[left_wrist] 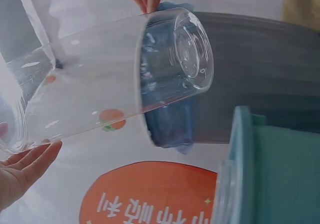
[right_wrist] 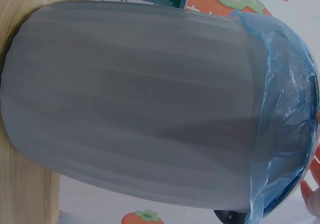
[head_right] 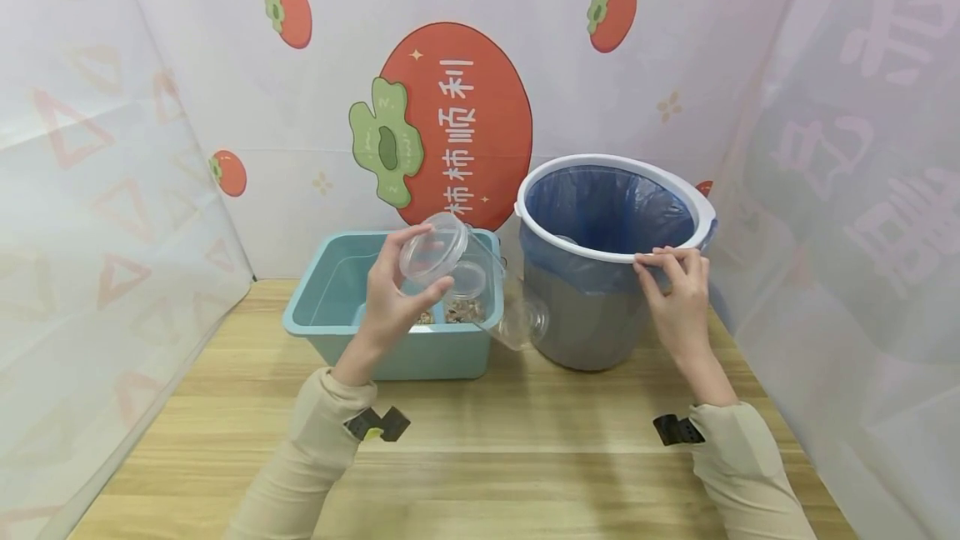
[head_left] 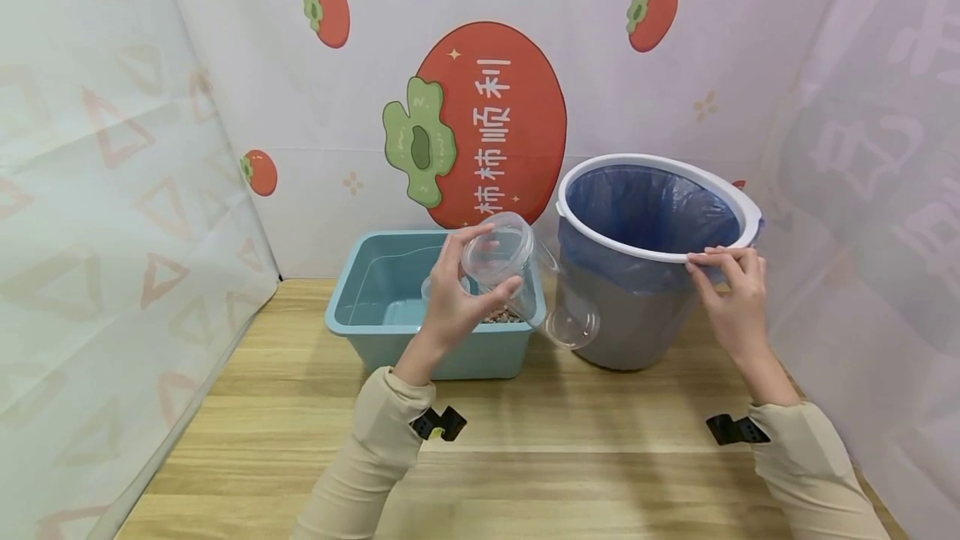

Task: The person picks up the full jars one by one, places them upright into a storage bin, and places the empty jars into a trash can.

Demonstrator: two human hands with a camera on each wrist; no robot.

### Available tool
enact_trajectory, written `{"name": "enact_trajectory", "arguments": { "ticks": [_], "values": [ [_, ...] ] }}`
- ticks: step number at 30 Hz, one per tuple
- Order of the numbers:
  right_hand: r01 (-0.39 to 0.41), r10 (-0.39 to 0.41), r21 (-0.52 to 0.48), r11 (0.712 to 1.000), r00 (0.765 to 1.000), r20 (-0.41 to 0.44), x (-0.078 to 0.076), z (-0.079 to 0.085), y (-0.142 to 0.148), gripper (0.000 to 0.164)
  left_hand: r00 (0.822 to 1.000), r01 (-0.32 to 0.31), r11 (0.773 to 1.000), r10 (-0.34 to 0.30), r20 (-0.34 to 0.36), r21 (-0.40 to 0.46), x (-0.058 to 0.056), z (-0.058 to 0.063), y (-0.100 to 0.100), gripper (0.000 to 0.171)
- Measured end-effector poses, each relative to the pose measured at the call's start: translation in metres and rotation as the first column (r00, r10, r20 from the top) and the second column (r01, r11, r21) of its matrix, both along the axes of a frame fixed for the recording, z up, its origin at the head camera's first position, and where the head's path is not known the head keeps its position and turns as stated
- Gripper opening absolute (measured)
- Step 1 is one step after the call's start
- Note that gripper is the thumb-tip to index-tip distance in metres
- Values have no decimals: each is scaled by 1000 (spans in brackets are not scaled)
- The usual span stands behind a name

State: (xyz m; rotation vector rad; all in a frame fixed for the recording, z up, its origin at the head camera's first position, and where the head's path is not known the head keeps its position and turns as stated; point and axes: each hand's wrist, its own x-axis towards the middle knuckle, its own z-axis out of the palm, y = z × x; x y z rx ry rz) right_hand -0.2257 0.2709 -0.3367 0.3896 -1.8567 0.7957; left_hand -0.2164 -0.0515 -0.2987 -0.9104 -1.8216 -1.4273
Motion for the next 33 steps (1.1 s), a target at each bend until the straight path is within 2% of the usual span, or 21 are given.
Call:
{"name": "enact_trajectory", "arguments": {
  "ticks": [5, 14, 19, 26, 33],
  "values": [
    [0, 0, 1, 1000, 1000, -1, 0, 1, -1, 23, 998, -36, 999, 37, -55, 27, -3, 18, -1, 70],
    [-6, 6, 2, 1000, 1000, -5, 0, 0, -2, 23, 998, -26, 998, 30, -59, 61, -7, 45, -2, 70],
    [-12, 12, -6, 1000, 1000, -6, 0, -1, -1, 24, 998, -26, 997, 29, -57, 69, -10, 57, 0, 64],
    [-10, 10, -9, 1000, 1000, 4, 0, -1, 0, 23, 998, -1, 992, 8, -56, 129, -19, 73, 9, 56],
    [-9, 9, -10, 1000, 1000, -2, 0, -1, 1, 23, 997, -49, 985, 59, -57, 169, -30, 82, 23, 55]
  ]
}}
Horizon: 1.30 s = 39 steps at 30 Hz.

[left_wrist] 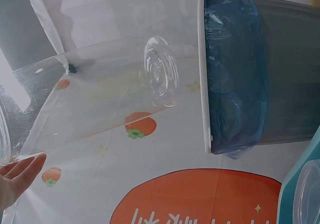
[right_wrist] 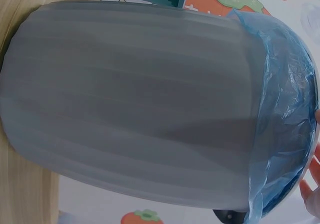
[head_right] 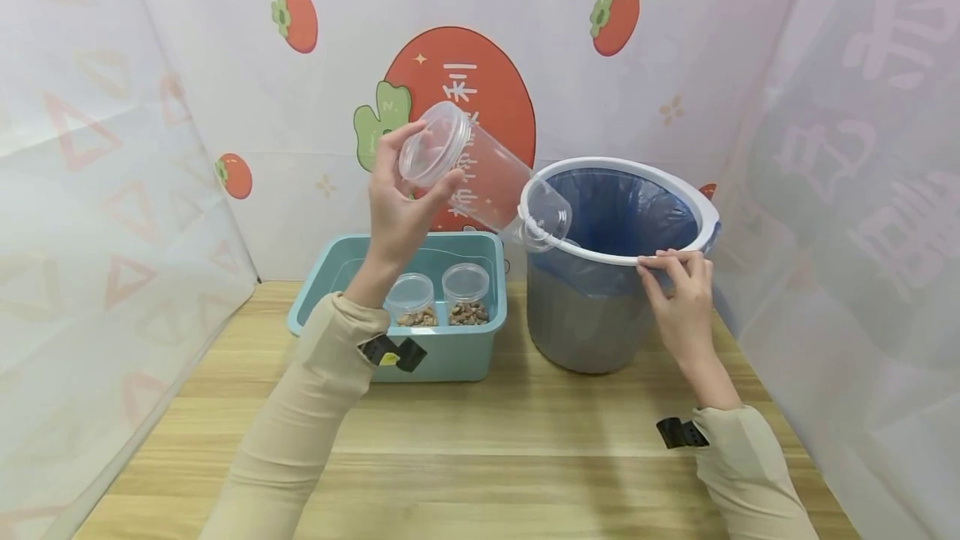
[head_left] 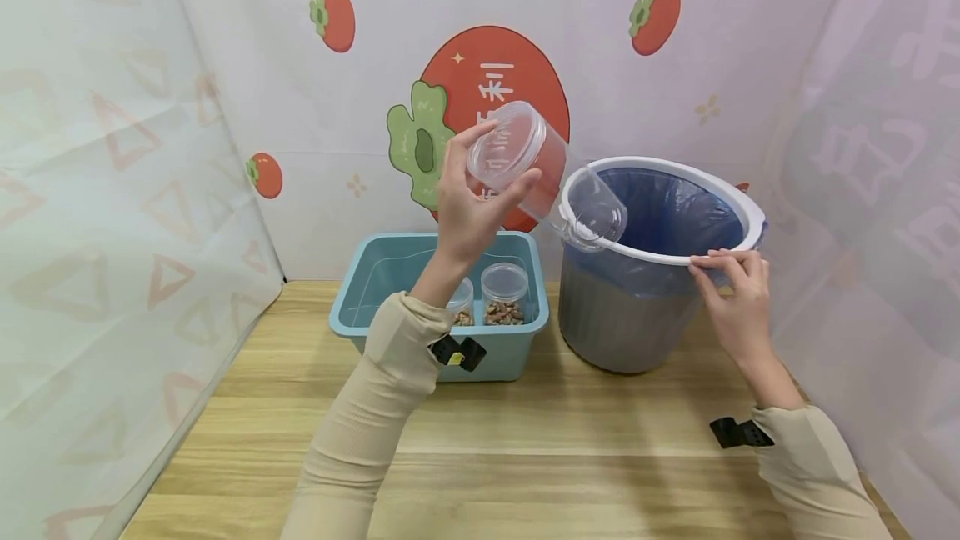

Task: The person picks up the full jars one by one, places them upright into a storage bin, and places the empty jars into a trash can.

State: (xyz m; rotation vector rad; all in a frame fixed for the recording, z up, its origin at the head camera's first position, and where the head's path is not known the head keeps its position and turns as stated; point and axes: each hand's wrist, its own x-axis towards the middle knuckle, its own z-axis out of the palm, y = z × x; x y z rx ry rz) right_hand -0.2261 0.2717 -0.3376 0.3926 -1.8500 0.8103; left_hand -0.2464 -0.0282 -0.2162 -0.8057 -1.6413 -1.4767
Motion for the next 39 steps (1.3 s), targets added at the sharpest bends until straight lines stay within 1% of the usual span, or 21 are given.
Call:
{"name": "enact_trajectory", "arguments": {
  "ticks": [4, 6, 11, 14, 16, 17, 21, 26, 29, 32, 35, 39],
  "values": [
    [0, 0, -1, 1000, 1000, -5, 0, 0, 1, 24, 1000, 10, 1000, -11, 11, 23, -7, 5, 10, 56],
    [2, -2, -1, 1000, 1000, -5, 0, 0, 2, 24, 1000, 18, 1000, -18, 5, 24, -10, 7, 15, 56],
    [3, -3, 12, 1000, 1000, -1, 0, 1, 1, 23, 999, -28, 999, 27, -30, -30, -17, 10, 25, 60],
    [3, -3, 13, 1000, 1000, 1, 1, 2, 1, 23, 998, -58, 996, 56, -34, -67, -23, 10, 31, 62],
    [3, -3, 16, 1000, 1000, 1, 2, 2, 0, 23, 998, -63, 994, 61, -34, -88, -26, 10, 35, 63],
    [4, -4, 16, 1000, 1000, 3, 2, 2, 0, 23, 998, -58, 994, 56, -23, -97, -28, 9, 38, 64],
    [6, -6, 24, 1000, 1000, 2, 2, 3, -1, 23, 999, -45, 990, 47, 5, -132, -35, 4, 47, 64],
    [3, -3, 36, 999, 1000, 5, 3, 3, -1, 24, 997, -30, 985, 42, 65, -172, -42, -7, 59, 66],
    [5, -6, 40, 999, 1000, 15, 4, 3, -1, 24, 992, -40, 976, 64, 110, -213, -46, -13, 64, 69],
    [7, -8, 36, 999, 1000, 22, 4, 3, -1, 24, 987, -47, 967, 83, 135, -251, -47, -19, 69, 70],
    [6, -6, 33, 999, 1000, 19, 4, 3, -1, 24, 986, -41, 962, 83, 145, -271, -47, -25, 75, 70],
    [4, -4, 31, 1000, 1000, 9, 4, 3, -1, 24, 989, -34, 959, 73, 131, -280, -47, -31, 82, 69]
  ]
}}
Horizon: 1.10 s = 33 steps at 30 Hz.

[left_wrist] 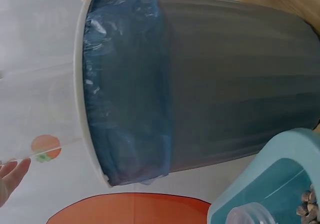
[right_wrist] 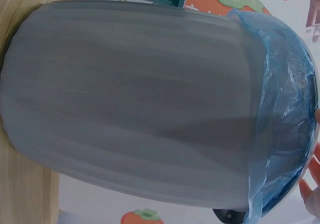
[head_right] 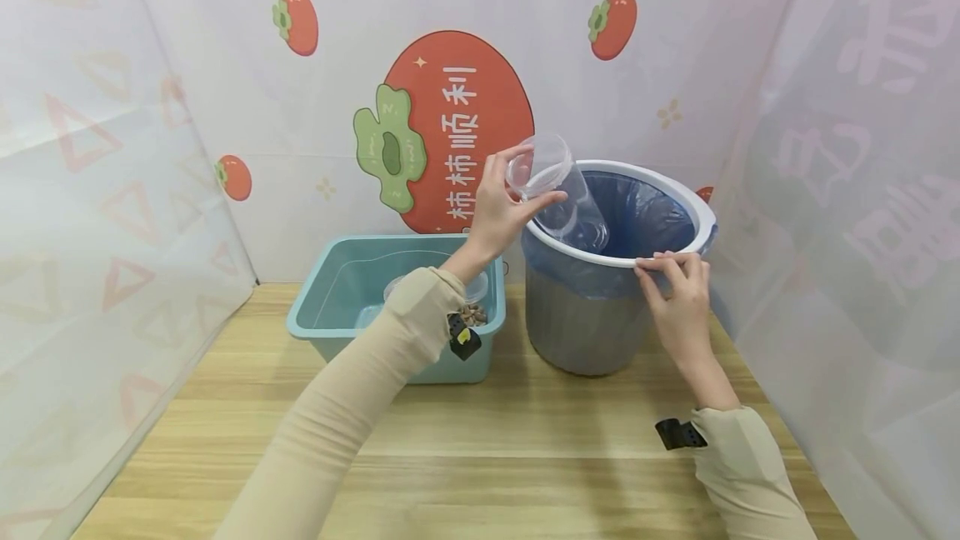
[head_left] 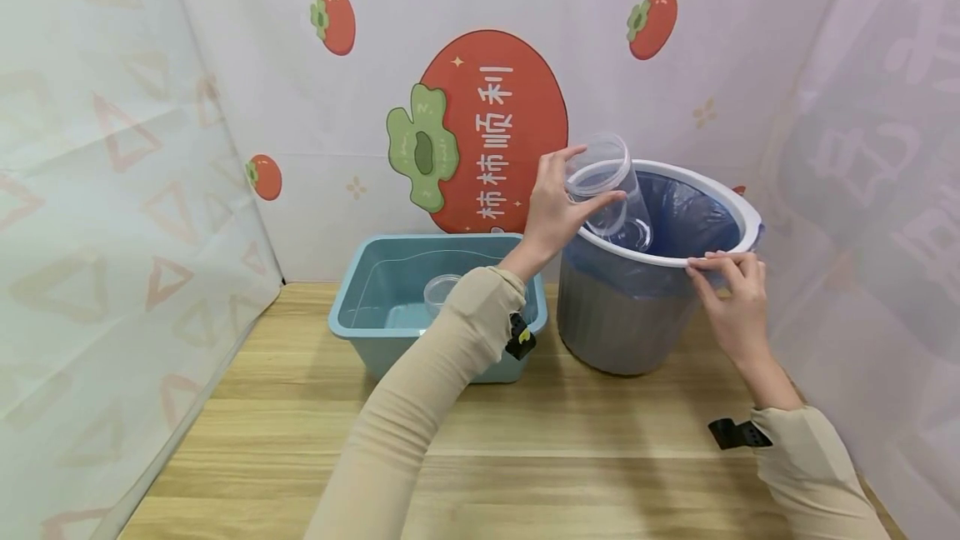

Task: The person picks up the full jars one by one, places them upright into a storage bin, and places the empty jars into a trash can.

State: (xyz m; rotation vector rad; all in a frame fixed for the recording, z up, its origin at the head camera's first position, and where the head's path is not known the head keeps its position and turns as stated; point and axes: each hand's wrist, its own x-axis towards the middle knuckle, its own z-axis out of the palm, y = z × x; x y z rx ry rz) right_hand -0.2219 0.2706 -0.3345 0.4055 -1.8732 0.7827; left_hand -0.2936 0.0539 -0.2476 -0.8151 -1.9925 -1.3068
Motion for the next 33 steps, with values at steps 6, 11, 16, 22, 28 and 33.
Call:
{"name": "enact_trajectory", "arguments": {
  "ticks": [6, 11, 16, 22, 28, 33],
  "values": [
    [1, -1, -7, 1000, 1000, -13, -1, -1, -1, 24, 1000, -19, 1000, 19, 3, -22, -1, -9, 7, 71],
    [0, 0, -3, 1000, 1000, -15, -2, -1, -1, 25, 999, -15, 1000, 15, 28, -23, -1, -14, 9, 73],
    [1, -1, -9, 1000, 1000, -21, -2, -1, 0, 25, 997, -27, 994, 35, 71, -111, -3, -21, 10, 69],
    [3, -3, -21, 1000, 1000, -18, -3, -3, 0, 25, 996, -44, 986, 56, 70, -162, -2, -35, 4, 53],
    [3, -4, -26, 1000, 1000, -17, -4, -4, 1, 25, 996, -47, 991, 56, 73, -123, 0, -52, -9, 35],
    [0, 0, -27, 1000, 1000, -9, -4, -4, 0, 25, 996, -51, 995, 57, 73, -83, 2, -65, -23, 28]
  ]
}}
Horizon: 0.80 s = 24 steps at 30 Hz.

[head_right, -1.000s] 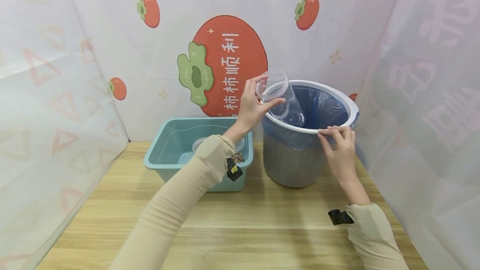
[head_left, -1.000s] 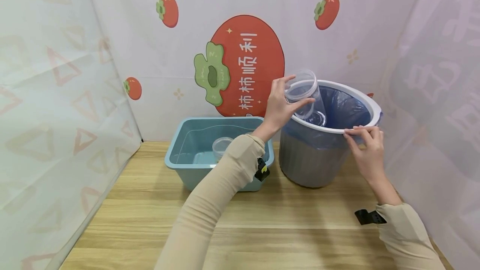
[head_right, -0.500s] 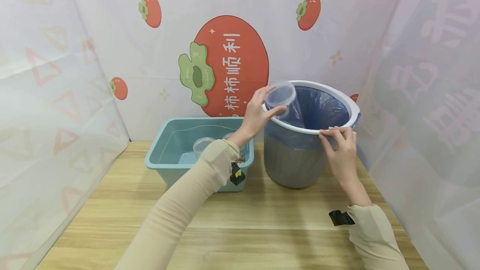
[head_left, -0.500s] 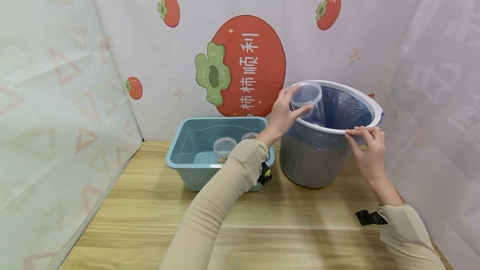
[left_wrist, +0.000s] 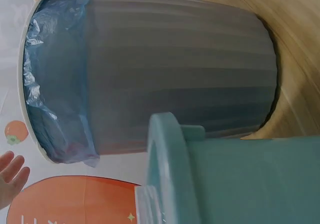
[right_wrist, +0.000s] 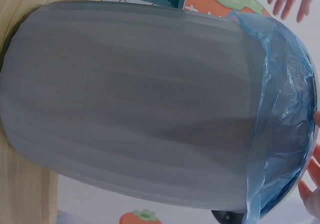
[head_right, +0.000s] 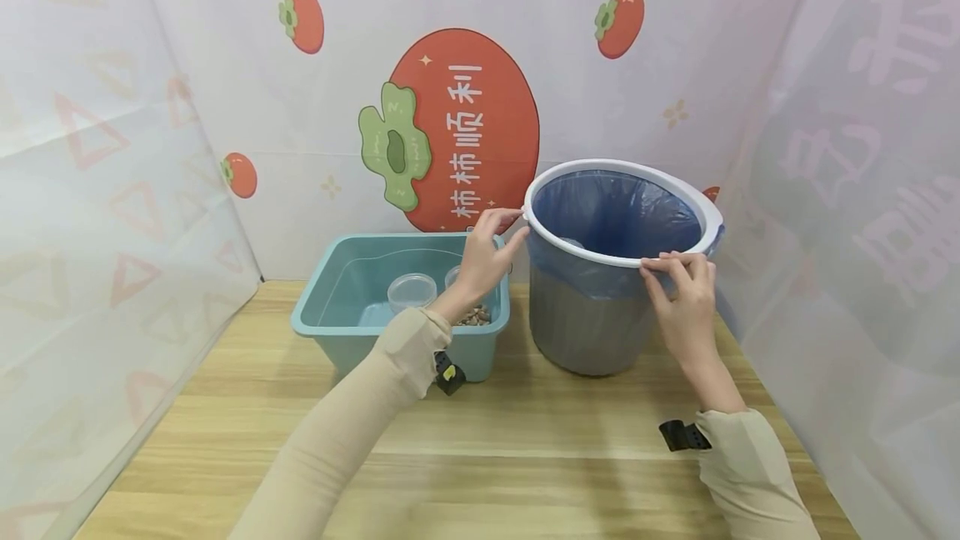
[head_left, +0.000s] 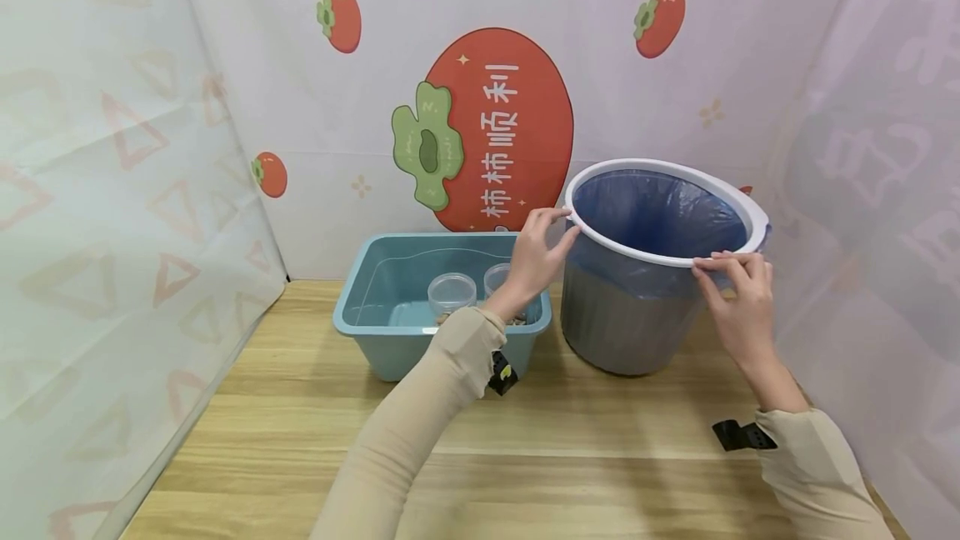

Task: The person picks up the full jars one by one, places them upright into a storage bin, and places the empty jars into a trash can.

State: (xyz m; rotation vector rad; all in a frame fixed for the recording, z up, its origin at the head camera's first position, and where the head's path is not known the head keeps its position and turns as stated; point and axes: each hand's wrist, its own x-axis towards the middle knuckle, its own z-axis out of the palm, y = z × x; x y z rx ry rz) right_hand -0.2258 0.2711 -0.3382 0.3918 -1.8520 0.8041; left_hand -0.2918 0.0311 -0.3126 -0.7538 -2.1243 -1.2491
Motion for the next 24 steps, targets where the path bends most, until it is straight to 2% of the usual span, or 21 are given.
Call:
{"name": "enact_trajectory", "arguments": {
  "ticks": [4, 7, 16, 20, 24],
  "values": [
    [8, -8, 22, 1000, 1000, 5, 1, 1, 0, 26, 1000, 2, 1000, -2, -6, 10, 3, -8, -10, 25],
    [11, -11, 47, 999, 1000, 5, 2, 2, 1, 27, 1000, 11, 1000, -11, 18, 12, 7, -14, -18, 24],
    [8, -8, 115, 993, 1000, 1, 9, 3, 1, 32, 999, 20, 1000, -20, 35, -11, 22, -31, -45, 23],
    [-3, 4, 163, 987, 1000, -9, 14, 3, 0, 23, 1000, 15, 999, -15, 13, -29, 30, -35, -58, 23],
    [9, -7, 223, 975, 1000, -12, 19, 0, -2, 53, 998, -23, 997, 19, -54, -77, 39, -40, -73, 22]
  ]
}}
